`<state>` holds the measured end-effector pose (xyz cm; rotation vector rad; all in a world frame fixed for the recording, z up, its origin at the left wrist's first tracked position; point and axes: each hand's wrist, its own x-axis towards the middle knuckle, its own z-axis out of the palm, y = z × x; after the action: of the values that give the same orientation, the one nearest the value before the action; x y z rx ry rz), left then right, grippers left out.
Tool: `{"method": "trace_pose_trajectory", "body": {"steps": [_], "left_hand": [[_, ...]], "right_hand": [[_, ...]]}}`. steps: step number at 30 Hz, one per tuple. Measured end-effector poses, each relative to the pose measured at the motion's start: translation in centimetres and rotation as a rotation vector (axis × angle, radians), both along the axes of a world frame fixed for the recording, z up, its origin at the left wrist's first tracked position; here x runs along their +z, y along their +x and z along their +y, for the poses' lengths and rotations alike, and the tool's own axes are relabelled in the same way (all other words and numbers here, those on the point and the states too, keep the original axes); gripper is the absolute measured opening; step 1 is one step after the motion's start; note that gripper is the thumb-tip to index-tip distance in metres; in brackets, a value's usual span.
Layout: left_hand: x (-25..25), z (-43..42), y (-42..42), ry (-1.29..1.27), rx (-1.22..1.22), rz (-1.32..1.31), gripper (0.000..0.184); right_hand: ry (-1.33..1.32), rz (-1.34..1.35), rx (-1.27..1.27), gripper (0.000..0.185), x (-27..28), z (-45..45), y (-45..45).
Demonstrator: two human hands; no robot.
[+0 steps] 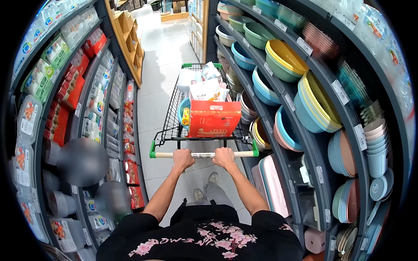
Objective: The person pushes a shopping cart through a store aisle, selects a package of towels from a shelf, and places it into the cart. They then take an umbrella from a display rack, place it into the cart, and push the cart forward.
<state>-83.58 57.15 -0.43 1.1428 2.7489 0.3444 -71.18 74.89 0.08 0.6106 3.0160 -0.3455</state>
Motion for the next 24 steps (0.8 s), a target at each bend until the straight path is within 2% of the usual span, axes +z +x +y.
{"method": "trace_pose_trajectory", "body": {"steps": [17, 22, 24], "left_hand": [[-0.6, 2.6, -4.8, -0.04, 0.064, -0.024, 0.018], [-1.8, 3.4, -7.2, 0.052, 0.048, 0.144, 0.016], [-1.6, 4.2, -7.7, 0.013, 0.068, 0.095, 0.016]], "right_hand": [[-0.029, 0.041, 0.054, 0.019, -0.4, 3.3, -5.4], [-0.035, 0.026, 0.081, 0.017, 1.0, 4.1, -7.6], [-0.029, 0.025, 0.087, 0.019, 0.6, 5.0, -8.4]]}}
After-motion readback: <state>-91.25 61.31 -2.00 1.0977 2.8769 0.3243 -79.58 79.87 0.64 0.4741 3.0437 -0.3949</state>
